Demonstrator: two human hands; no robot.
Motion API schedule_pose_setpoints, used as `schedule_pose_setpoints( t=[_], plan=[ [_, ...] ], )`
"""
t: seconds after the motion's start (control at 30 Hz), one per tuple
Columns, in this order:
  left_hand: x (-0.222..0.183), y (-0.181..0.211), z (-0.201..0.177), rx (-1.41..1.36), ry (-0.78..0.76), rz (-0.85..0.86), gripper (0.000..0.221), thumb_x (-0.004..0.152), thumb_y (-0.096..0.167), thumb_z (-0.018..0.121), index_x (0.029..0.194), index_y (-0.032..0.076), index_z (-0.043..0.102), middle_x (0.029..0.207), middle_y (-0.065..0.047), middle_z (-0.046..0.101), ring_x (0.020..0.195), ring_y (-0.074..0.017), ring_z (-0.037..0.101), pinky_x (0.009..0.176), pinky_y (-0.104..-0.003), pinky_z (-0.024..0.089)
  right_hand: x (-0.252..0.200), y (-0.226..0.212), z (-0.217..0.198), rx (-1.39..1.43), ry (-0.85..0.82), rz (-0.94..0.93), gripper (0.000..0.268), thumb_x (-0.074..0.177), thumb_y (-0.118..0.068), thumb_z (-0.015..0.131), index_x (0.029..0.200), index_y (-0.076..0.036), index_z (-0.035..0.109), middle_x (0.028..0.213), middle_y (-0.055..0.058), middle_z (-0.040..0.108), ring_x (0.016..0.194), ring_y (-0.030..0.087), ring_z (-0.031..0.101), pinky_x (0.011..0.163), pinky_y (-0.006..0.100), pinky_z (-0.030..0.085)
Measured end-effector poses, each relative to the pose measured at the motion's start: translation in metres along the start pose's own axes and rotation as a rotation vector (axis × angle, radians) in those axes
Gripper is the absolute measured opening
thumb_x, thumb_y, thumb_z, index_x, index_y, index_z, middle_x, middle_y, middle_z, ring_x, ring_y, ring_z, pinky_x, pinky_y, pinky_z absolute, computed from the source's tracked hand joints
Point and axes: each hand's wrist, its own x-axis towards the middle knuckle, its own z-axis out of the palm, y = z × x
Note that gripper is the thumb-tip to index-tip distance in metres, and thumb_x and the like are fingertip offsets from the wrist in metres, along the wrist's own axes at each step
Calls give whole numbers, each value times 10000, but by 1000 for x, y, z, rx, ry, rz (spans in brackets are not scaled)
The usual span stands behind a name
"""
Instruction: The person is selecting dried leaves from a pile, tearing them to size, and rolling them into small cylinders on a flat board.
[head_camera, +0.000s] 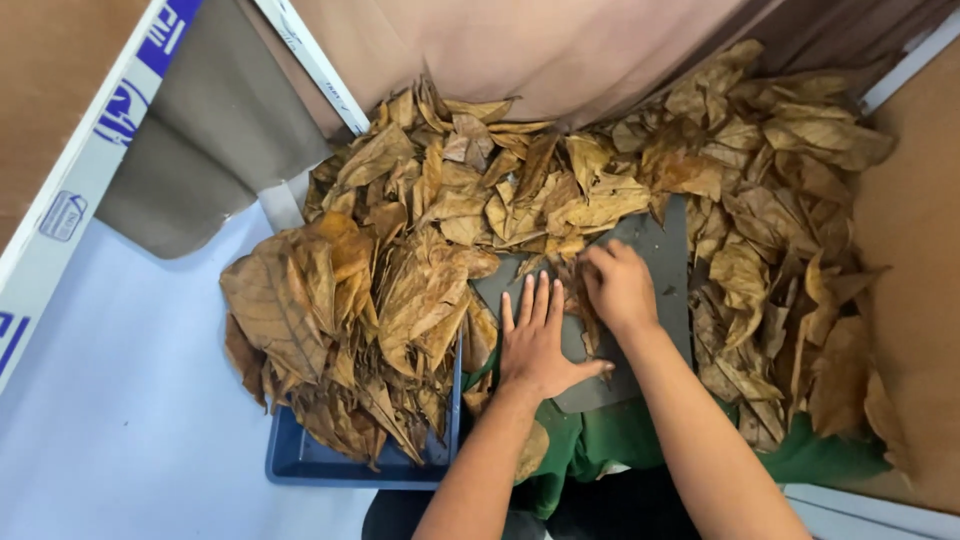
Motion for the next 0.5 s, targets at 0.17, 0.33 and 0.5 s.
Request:
schedule_pose_setpoints(
  t=[0.17,0.33,0.5],
  plan=[
    [-4,0,-1,-11,-13,11,1239,754,723,656,1652,102,72,1728,-127,-34,1588,-309,-75,1252,-594,-169,-26,-26,-43,253,139,200,212,896,-90,779,1082,-167,713,939,69,635,956,323,681,814,418,574],
    [0,-11,23,-24,104,57,1292,713,746,696,1661,126,75,1724,-161,-8,1588,-345,-26,1247,-618,-128,-71,-21,-78,372,359,404,226,984,-61,772,1200,-36,710,1054,221,688,1060,453,654,880,541,545],
    [2,-16,41,23,390,178,1284,656,689,829,1655,208,180,1700,-242,23,1556,-475,47,1213,-698,24,-77,-5,-77,525,374,540,266,1044,-99,718,1266,14,626,1109,314,663,1085,505,637,849,559,561]
  ],
)
